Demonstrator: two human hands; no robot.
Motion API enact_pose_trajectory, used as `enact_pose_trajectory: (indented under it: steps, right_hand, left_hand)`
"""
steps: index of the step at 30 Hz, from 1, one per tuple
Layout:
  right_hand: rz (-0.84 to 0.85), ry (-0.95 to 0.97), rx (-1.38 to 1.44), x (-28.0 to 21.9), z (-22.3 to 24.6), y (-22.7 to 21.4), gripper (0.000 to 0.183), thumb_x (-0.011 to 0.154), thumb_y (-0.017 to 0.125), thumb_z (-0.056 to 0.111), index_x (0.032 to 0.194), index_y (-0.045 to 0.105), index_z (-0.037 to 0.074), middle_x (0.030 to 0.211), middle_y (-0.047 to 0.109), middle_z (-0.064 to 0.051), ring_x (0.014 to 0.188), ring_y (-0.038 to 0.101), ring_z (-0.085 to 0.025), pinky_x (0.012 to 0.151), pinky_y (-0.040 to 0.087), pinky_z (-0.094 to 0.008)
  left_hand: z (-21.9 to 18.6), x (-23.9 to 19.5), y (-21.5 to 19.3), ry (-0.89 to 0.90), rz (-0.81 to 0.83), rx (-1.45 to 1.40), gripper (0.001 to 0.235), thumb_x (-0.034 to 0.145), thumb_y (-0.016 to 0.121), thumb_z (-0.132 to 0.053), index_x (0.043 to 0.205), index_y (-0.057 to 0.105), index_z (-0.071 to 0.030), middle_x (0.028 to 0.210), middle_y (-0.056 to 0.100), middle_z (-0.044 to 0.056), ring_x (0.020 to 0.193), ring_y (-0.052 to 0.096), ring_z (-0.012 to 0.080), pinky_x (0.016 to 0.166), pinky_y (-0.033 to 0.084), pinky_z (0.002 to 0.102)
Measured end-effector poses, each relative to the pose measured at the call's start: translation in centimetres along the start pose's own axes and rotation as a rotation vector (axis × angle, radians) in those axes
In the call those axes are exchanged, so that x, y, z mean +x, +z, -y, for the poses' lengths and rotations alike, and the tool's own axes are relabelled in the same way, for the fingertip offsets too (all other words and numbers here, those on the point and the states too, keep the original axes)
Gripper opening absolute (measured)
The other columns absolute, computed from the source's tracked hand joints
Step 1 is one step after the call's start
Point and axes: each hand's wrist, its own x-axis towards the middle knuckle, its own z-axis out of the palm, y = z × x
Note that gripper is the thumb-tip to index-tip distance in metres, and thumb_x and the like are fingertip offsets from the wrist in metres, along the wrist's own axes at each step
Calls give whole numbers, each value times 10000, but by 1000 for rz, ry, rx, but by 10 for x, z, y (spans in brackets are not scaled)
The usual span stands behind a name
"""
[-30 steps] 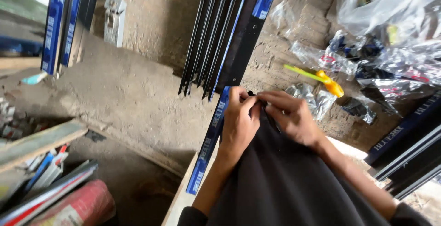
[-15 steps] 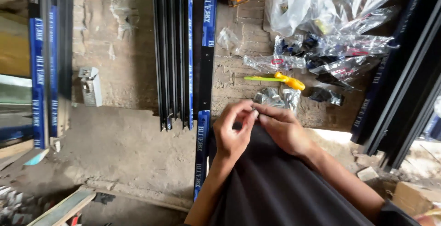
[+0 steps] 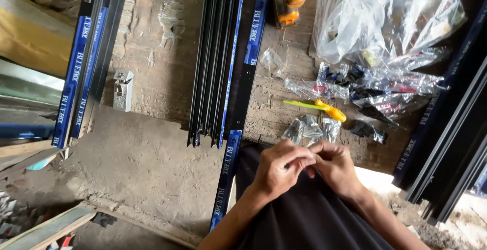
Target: The person is preparing to install hardware on metal profiles by moving the profiles and unpacking small components from plastic bags.
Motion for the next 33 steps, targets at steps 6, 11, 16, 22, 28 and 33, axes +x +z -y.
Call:
enact_pose_trajectory:
  steps: [6, 11, 16, 22, 28, 33]
  right_hand:
    - [150, 121, -312, -11, 30, -2, 122, 822, 780, 43, 928, 768, -16, 661, 695, -77, 576, 609, -117, 547, 486, -262]
    - [103, -108, -703, -15, 48, 0, 43, 768, 798, 123, 730, 777, 124, 629, 725, 24, 554, 596, -69, 530, 472, -257]
    - [-155, -457, -666, 11, 49, -35, 75, 962, 738, 43, 958, 677, 0, 793, 681, -89, 545, 538, -91, 448, 432, -204]
    - [-398, 331, -1096, 58, -2, -97, 305, 938, 724, 95, 774, 488, -9, 1224, 700, -266, 595, 522, -214, 424, 469, -391]
    - [-353, -255, -1088, 54, -20, -81, 343, 1005, 724, -9, 1315, 683, -151, 907, 759, -180, 850, 750, -267, 747, 614, -372]
    - [-135, -422, -1184, 89, -93, -83, 350, 825, 717, -83, 1162, 768, -6, 1125, 700, -236, 1007, 681, -442, 828, 590, -482]
  left_hand:
    - [4, 4, -3, -42, 72, 26, 194, 907, 779, -231, 927, 677, -67, 821, 636, 52, 686, 587, 166, 635, 508, 307]
    - [31, -5, -11, -133, 73, -68, 322, 911, 674, -489, 907, 769, -181, 1086, 510, 59, 1108, 484, 218, 885, 538, 349]
    - [85, -37, -42, -551, 25, 850, 805, 690, 948, -170, 1364, 515, -102, 1303, 580, 186, 1200, 584, 361, 965, 508, 478]
    - [149, -100, -61, -708, 174, 1145, 859, 803, 783, -10, 1541, 348, -74, 1312, 470, 153, 1116, 565, 316, 767, 593, 416]
    - [129, -90, -87, -1024, -107, 198, 799, 861, 671, -104, 1575, 313, -136, 1534, 499, 169, 1399, 502, 337, 1168, 424, 453]
    - [143, -102, -96, -1014, -160, -81, 523, 978, 522, -27, 1497, 487, 19, 1427, 553, 315, 1358, 525, 424, 1121, 438, 502]
